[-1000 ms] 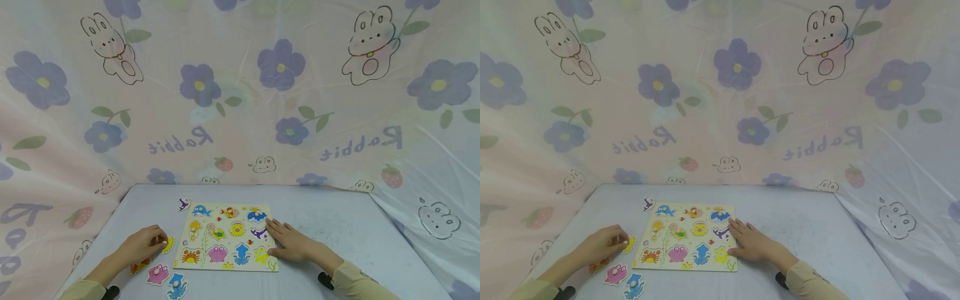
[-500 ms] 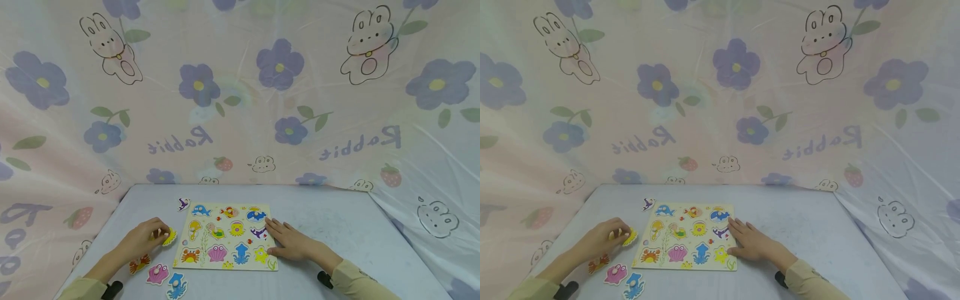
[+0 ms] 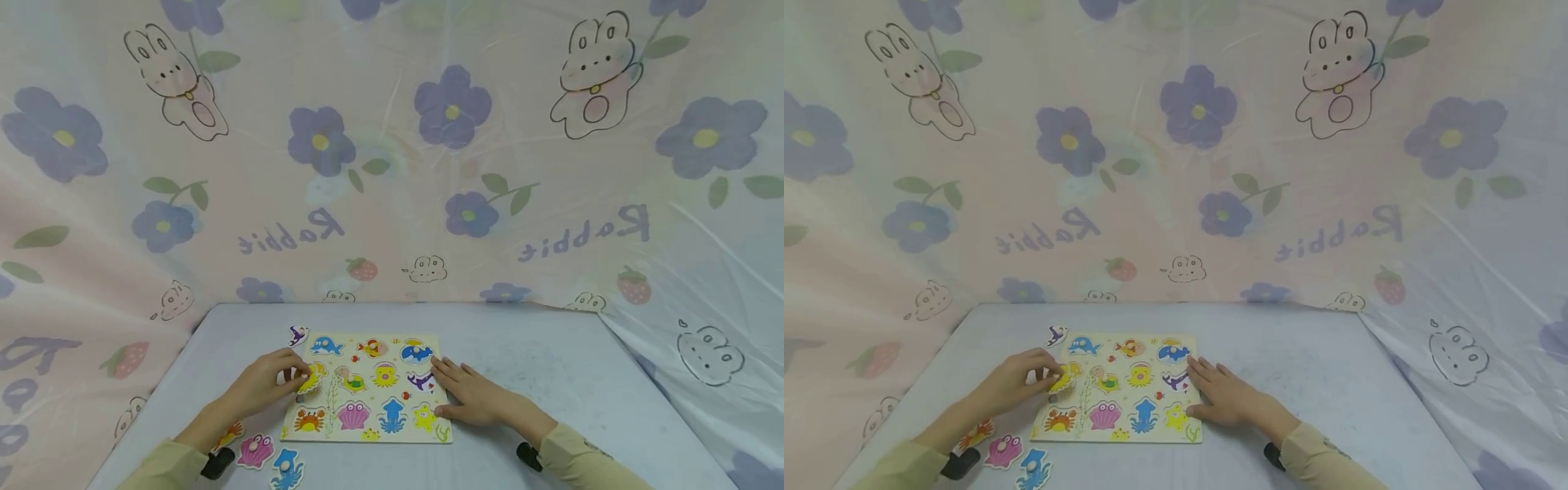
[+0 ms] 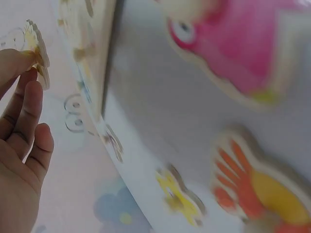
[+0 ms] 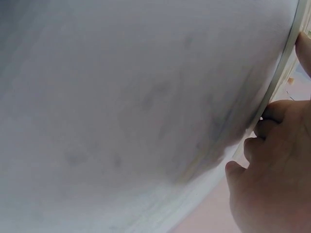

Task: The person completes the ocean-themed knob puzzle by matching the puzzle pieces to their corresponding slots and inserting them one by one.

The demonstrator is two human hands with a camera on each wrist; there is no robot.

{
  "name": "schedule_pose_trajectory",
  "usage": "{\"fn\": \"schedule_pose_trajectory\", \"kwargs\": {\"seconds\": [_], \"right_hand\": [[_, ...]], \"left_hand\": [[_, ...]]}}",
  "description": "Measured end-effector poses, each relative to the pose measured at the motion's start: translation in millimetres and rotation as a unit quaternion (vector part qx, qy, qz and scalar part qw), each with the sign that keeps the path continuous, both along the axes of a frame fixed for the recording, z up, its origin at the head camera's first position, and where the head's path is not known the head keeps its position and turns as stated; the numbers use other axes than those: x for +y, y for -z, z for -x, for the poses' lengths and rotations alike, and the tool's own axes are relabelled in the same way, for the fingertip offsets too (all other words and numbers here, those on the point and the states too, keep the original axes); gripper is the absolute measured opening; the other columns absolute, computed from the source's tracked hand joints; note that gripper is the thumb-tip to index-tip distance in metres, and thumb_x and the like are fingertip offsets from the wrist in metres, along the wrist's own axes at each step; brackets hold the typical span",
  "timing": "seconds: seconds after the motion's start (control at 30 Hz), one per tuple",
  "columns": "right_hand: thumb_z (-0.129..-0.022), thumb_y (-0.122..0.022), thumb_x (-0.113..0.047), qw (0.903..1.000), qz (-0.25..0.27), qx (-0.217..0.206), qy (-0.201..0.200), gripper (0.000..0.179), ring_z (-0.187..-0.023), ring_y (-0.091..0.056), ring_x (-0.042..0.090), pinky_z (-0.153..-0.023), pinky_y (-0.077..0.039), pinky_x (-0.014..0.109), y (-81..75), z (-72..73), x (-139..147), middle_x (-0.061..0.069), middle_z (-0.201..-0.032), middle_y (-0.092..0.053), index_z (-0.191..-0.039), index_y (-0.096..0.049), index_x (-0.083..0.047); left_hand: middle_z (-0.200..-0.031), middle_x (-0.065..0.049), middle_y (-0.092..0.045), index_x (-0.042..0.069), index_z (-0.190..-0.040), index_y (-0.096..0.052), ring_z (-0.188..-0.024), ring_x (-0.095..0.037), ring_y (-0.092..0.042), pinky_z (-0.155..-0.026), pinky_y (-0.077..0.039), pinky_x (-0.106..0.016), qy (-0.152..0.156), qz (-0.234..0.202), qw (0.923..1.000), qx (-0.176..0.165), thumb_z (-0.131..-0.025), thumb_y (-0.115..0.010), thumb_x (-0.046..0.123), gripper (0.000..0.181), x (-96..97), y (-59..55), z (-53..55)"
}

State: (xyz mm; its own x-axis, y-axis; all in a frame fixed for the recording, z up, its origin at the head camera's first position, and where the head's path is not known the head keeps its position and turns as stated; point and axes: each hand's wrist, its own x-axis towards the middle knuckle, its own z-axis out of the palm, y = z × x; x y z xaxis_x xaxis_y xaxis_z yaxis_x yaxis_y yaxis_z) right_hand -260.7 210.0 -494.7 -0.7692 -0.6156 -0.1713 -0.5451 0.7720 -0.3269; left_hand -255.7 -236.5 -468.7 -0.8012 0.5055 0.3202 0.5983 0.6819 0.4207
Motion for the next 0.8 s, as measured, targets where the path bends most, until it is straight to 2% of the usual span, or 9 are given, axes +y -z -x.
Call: {"fn": "schedule_pose_trajectory", "kwargs": {"seconds": [0.5, 0.67, 0.8], "right_hand": [[-0.102, -0.055, -0.060, 1.0000, -0.001, -0.004, 0.002, 0.086, -0.159, -0.014, 0.033, -0.125, -0.015, 0.059, -3.9, -1.8, -1.1, 0.006, -0.174, -0.015, -0.164, -0.028, -0.006], [-0.102, -0.054, -0.061, 0.9999, -0.010, -0.002, 0.004, 0.086, -0.159, -0.013, 0.031, -0.125, -0.015, 0.057, -2.2, -0.9, -1.5, 0.004, -0.174, -0.015, -0.164, -0.027, -0.009], [-0.102, -0.053, -0.062, 0.9999, -0.015, -0.004, 0.008, 0.086, -0.160, -0.012, 0.030, -0.126, -0.015, 0.056, -1.3, -0.2, -1.3, 0.003, -0.174, -0.014, -0.165, -0.026, -0.010]], "left_hand": [[-0.098, 0.010, -0.065, 0.018, -0.102, -0.072, -0.082, -0.008, -0.059, -0.069, -0.052, -0.022, 0.068, -0.029, 0.9972, 0.009, -0.093, -0.079, 0.008, 0.015, 58.2, -4.5, 13.4], [-0.100, 0.011, -0.067, 0.019, -0.102, -0.073, -0.083, -0.005, -0.058, -0.068, -0.051, -0.020, 0.080, -0.017, 0.9965, 0.013, -0.093, -0.079, 0.011, 0.013, 77.7, -1.9, 20.6], [-0.100, 0.012, -0.065, 0.020, -0.103, -0.073, -0.081, -0.006, -0.058, -0.068, -0.051, -0.020, 0.085, 0.004, 0.9964, -0.009, -0.094, -0.080, 0.015, 0.013, 92.4, -0.8, 26.4]]}}
